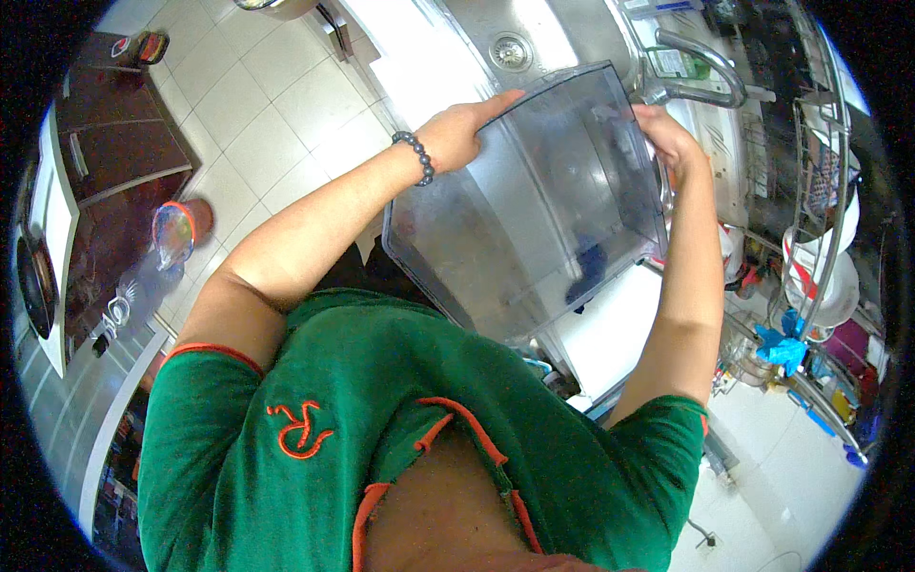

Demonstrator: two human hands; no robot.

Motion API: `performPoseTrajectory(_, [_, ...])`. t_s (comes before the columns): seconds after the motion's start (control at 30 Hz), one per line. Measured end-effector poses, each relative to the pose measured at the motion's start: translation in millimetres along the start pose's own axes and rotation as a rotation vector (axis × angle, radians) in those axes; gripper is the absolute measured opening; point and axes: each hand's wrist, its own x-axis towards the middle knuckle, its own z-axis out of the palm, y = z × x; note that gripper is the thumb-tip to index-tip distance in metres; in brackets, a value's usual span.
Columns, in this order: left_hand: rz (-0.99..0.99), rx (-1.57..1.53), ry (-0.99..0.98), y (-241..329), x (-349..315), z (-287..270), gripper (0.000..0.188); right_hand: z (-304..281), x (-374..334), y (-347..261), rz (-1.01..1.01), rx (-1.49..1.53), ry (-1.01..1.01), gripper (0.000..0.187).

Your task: The person washes a transparent plastic drawer and a small rectangular plastic piece from a dishwasher. They scrub both items with a cloth under running water at the kitchen sink, rinse them, and wipe them dry before placing them aside.

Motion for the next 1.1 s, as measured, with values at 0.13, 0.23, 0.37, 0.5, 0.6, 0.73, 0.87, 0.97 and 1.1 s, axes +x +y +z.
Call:
performPoseTrajectory(0.13, [-0.094,-0.038,-0.086,11,1,-7,0.082,-14,-33,-24,-0.209,0.239,-0.004,0.023])
performPoseTrajectory(0.23, [-0.005,0.001,-0.028,3,2,-2,0.083,26,-10,-61,-0.323,0.211,0.17,0.027])
performPoseTrajectory(0.37, [-0.037,-0.003,-0.033,4,0,-2,0.083,24,16,-37,-0.177,0.242,0.086,0.035])
performPoseTrajectory(0.5, [-0.023,-0.006,-0.019,-7,3,4,0.082,10,16,0,0.16,-0.048,-0.009,0.042])
performPoseTrajectory(0.6, [0.008,-0.007,-0.009,-2,4,2,0.081,1,30,4,0.039,-0.017,0.031,0.038])
performPoseTrajectory(0.73, [-0.027,-0.063,-0.01,6,2,-3,0.081,27,22,-48,-0.066,0.204,-0.015,0.038])
performPoseTrajectory(0.87, [-0.021,-0.041,0.005,2,1,-3,0.08,33,8,-48,0.056,0.115,0.041,0.048])
performPoseTrajectory(0.97, [-0.032,-0.045,-0.025,5,-1,-2,0.081,9,10,-33,-0.009,0.167,0.052,0.065])
performPoseTrajectory(1.1, [-0.075,-0.034,-0.02,2,0,-1,0.081,48,-16,-69,-0.276,0.05,0.076,0.06])
